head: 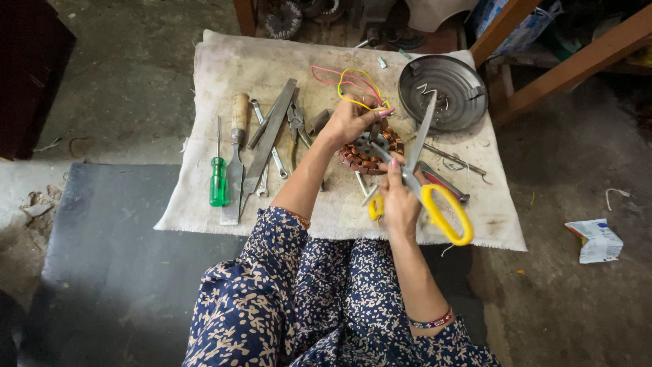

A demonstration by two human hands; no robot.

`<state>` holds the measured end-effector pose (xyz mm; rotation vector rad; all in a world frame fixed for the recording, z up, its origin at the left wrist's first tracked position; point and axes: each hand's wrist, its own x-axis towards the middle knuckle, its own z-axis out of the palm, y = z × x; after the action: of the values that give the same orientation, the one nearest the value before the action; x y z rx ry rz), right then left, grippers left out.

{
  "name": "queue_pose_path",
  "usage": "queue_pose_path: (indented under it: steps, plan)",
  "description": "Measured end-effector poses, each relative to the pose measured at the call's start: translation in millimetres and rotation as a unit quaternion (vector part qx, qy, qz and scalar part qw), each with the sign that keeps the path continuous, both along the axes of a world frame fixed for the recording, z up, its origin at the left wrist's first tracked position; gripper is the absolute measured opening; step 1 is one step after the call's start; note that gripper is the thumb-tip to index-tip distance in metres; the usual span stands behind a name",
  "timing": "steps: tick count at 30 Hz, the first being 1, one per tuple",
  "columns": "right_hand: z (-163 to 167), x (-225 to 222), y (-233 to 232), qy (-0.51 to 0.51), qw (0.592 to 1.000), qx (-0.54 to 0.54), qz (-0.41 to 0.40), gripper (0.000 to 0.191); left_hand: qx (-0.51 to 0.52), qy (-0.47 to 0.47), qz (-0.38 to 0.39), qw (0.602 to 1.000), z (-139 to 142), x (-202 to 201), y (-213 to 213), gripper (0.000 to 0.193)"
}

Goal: The person is repairing a circular electrical component, likely a motor stator. They use scissors to strip the insulation from colored wires and then insert the wire ends into the slots of the copper-wound stator.

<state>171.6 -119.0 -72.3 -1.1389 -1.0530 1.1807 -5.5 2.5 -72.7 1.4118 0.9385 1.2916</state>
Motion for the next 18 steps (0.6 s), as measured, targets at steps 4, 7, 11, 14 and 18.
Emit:
queue_pose_path:
  steps: [4, 7, 11, 14, 18]
  plan:
    - [-1, 4, 14, 0.107, 0.994, -0.009, 0.010, 0.028, 0.024, 0.005, 0.004, 1.000, 1, 1, 0, 0.019]
    - [-1, 8, 19, 0.137, 0.990, -0.033, 0.005, 0.029, 0.039, 0.019, 0.007, 0.999, 2, -1, -1, 0.020]
    - [-4, 15, 22, 0.159, 0.986, -0.046, 0.009, 0.029, 0.033, 0.009, 0.006, 0.999, 3, -1, -1, 0.020]
    - [-8, 21, 24, 0.173, 0.984, -0.038, 0.025, 0.031, 0.032, 0.007, 0.008, 0.999, 2, -1, -2, 0.020]
    - [-9, 32, 30, 0.198, 0.978, -0.037, 0.058, 0.032, 0.020, -0.004, 0.002, 1.000, 0, 1, 0, 0.019]
